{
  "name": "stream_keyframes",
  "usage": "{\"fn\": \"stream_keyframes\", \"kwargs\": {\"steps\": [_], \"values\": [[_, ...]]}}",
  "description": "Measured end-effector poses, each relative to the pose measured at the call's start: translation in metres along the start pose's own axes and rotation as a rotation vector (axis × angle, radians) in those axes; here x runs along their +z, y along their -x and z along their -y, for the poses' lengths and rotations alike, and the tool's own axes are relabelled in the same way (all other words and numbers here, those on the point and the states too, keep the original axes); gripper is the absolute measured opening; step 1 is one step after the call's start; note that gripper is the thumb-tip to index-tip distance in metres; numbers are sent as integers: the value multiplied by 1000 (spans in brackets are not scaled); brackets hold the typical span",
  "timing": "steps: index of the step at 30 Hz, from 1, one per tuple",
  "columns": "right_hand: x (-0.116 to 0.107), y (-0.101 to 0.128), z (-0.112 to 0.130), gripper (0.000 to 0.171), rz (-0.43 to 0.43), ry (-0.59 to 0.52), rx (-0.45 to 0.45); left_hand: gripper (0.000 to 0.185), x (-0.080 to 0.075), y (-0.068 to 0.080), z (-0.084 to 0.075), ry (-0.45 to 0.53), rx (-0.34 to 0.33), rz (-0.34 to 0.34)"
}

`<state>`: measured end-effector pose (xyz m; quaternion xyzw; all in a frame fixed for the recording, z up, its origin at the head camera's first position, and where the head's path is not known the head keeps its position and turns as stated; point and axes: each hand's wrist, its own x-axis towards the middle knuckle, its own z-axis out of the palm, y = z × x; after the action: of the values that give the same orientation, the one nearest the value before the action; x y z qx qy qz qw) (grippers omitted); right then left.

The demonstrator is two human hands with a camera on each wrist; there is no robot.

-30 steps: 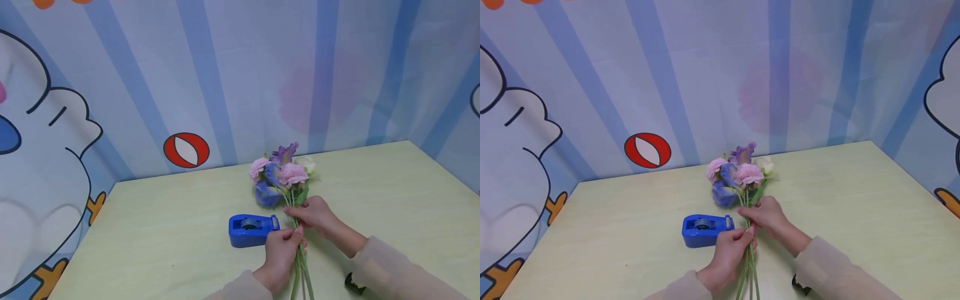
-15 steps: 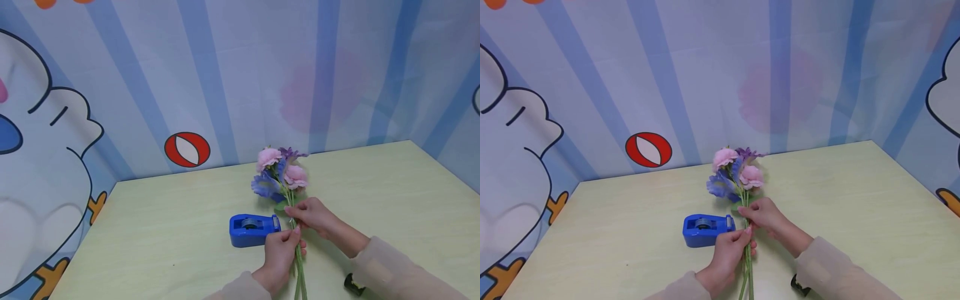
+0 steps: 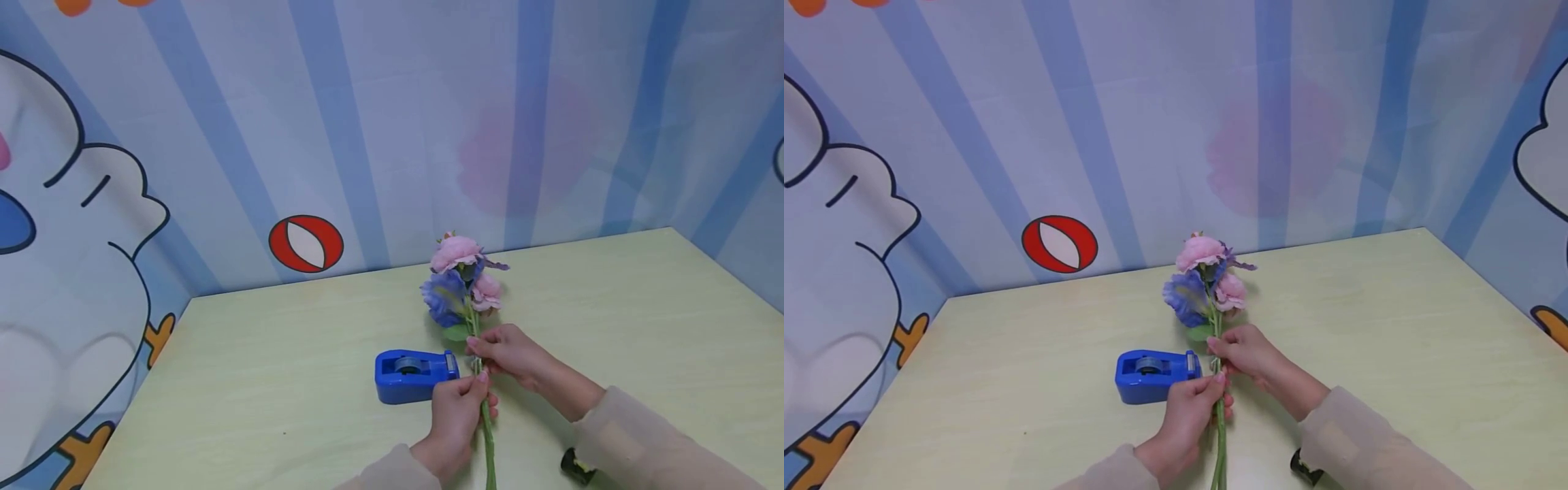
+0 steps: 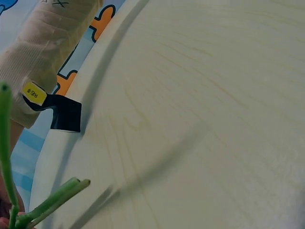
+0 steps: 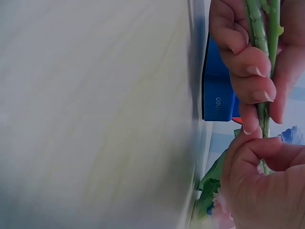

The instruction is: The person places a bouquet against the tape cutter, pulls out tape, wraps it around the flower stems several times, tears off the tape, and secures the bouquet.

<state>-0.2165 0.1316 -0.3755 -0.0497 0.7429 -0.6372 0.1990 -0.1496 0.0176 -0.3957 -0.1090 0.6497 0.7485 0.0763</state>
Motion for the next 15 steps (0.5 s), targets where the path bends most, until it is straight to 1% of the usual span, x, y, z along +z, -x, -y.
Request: {"fn": "stream_keyframes", "kwargs": {"steps": [5, 11, 15], "values": [[-1, 0, 0, 29, 20, -9, -6, 25, 1, 0, 0, 9, -29, 2], [0, -1, 0, 29, 30, -40, 4, 29, 2, 0, -1, 11, -53, 20], [1, -3, -1, 29, 38, -59, 7, 30, 3, 0, -2, 13, -82, 11]]}}
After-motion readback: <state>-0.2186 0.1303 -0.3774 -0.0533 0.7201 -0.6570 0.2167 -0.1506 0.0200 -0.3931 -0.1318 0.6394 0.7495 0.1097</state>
